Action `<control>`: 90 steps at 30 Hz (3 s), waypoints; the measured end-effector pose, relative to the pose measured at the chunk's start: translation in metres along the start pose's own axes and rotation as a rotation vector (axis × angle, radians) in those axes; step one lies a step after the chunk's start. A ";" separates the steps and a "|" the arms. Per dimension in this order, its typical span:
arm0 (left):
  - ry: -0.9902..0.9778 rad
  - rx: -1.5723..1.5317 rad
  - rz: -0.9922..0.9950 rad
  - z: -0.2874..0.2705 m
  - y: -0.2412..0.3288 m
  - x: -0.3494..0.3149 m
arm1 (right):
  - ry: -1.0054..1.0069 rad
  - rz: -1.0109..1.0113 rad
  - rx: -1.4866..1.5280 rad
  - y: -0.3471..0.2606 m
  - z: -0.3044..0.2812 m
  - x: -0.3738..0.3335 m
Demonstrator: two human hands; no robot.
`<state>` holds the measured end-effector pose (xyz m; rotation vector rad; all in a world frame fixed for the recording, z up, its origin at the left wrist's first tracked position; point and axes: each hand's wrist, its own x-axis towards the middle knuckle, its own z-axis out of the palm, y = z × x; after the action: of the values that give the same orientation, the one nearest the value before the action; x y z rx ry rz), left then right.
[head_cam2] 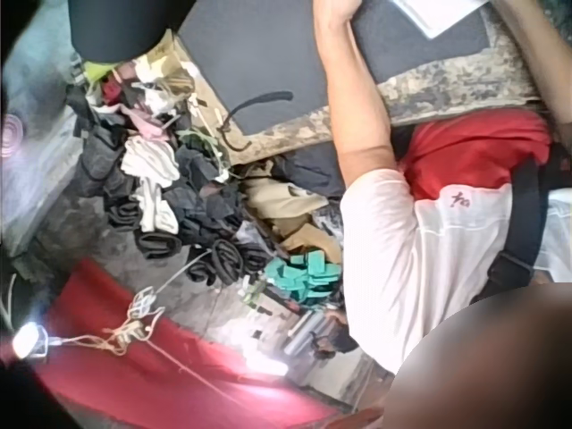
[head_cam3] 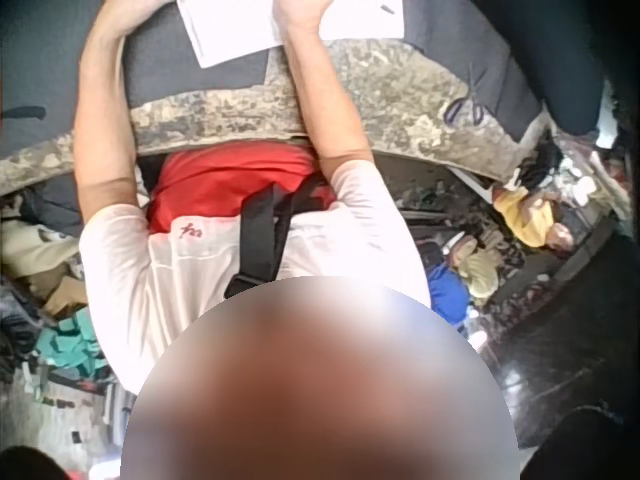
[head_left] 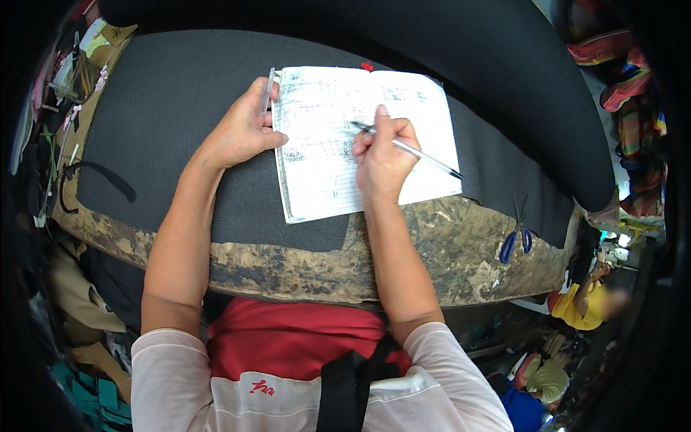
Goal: The person marks a rolled piece of dark fabric with a white marker, writes in a notebook, and then cuts the fabric with scissors. They also sort through piles of fabric pieces and place some on the table.
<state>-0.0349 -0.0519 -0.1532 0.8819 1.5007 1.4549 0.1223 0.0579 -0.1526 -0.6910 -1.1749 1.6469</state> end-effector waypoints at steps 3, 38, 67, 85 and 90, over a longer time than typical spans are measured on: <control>0.076 -0.015 0.048 -0.003 -0.002 -0.001 | 0.107 -0.030 -0.004 -0.010 -0.009 0.015; 0.221 -0.183 0.176 -0.030 -0.016 0.009 | 0.496 -0.323 -0.557 0.000 -0.072 0.058; 0.073 0.697 0.370 0.035 0.000 -0.012 | -0.525 -0.082 -0.253 -0.014 -0.001 -0.010; -0.015 0.681 0.430 0.039 0.002 -0.015 | -0.170 -0.254 0.024 -0.020 -0.009 0.000; 0.025 0.681 0.469 0.039 -0.006 -0.014 | 0.006 -0.247 -0.358 -0.014 -0.011 -0.003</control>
<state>0.0068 -0.0498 -0.1564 1.7196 1.9344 1.2622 0.1383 0.0599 -0.1436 -0.7365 -1.5065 1.2412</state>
